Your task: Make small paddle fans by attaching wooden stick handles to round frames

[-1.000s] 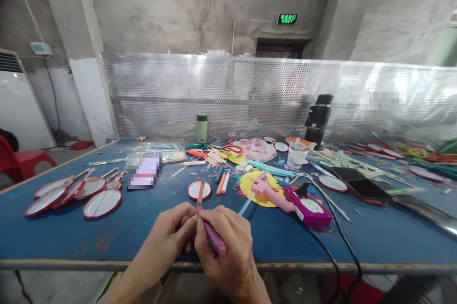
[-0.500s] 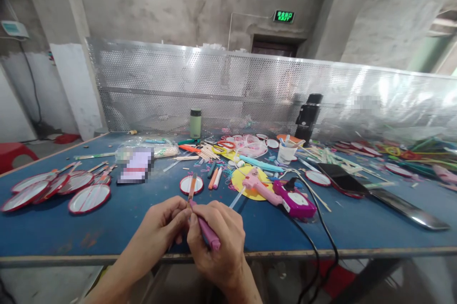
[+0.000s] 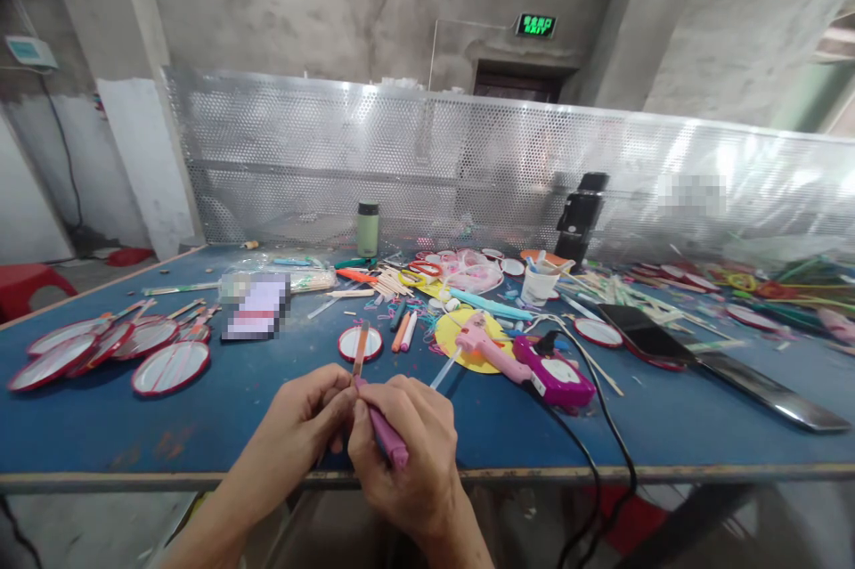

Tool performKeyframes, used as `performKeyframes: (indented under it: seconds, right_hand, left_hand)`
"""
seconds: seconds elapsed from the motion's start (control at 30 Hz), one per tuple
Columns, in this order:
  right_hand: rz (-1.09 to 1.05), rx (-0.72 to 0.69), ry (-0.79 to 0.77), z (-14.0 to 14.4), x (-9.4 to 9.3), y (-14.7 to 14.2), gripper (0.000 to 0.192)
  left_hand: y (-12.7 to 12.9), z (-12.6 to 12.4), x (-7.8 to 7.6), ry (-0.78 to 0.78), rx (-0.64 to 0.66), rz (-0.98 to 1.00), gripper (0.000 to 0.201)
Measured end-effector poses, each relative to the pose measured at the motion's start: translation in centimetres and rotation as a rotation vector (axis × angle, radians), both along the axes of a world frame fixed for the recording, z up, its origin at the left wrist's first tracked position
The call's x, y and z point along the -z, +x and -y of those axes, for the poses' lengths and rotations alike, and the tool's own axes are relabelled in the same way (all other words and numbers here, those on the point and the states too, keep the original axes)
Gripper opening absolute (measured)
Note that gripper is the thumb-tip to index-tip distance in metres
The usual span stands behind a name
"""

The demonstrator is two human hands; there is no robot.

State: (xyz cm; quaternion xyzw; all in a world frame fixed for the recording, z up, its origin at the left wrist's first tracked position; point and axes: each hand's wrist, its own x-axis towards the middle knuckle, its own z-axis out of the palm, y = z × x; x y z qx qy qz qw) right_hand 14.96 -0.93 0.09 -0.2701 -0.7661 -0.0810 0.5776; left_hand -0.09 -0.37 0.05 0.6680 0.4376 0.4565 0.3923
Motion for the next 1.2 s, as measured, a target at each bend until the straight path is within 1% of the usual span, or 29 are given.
performKeyframes:
  seconds: [0.27, 0.47, 0.63, 0.87, 1.07, 1.2]
  right_hand:
    - [-0.029, 0.010, 0.020, -0.11, 0.06, 0.05, 0.015]
    - [0.016, 0.010, 0.003, -0.01, -0.09, -0.05, 0.015]
    - [-0.028, 0.006, 0.024, -0.02, -0.13, -0.04, 0.016]
    - [0.021, -0.012, -0.012, -0.02, -0.02, 0.09, 0.018]
    - [-0.024, -0.002, 0.014, 0.04, 0.00, 0.08, 0.016]
    - [0.002, -0.001, -0.011, 0.01, -0.17, 0.03, 0.015]
  left_hand:
    - [-0.04, -0.05, -0.01, -0.017, 0.009, 0.016, 0.031]
    - [0.01, -0.17, -0.02, 0.001, -0.002, 0.013, 0.033]
    - [-0.03, -0.11, 0.03, -0.021, 0.008, 0.023, 0.031]
    - [-0.01, -0.09, -0.04, -0.002, -0.001, 0.008, 0.033]
    - [-0.03, -0.13, 0.01, -0.007, 0.006, 0.013, 0.033]
    - [-0.04, -0.14, -0.08, 0.000, -0.001, 0.011, 0.033]
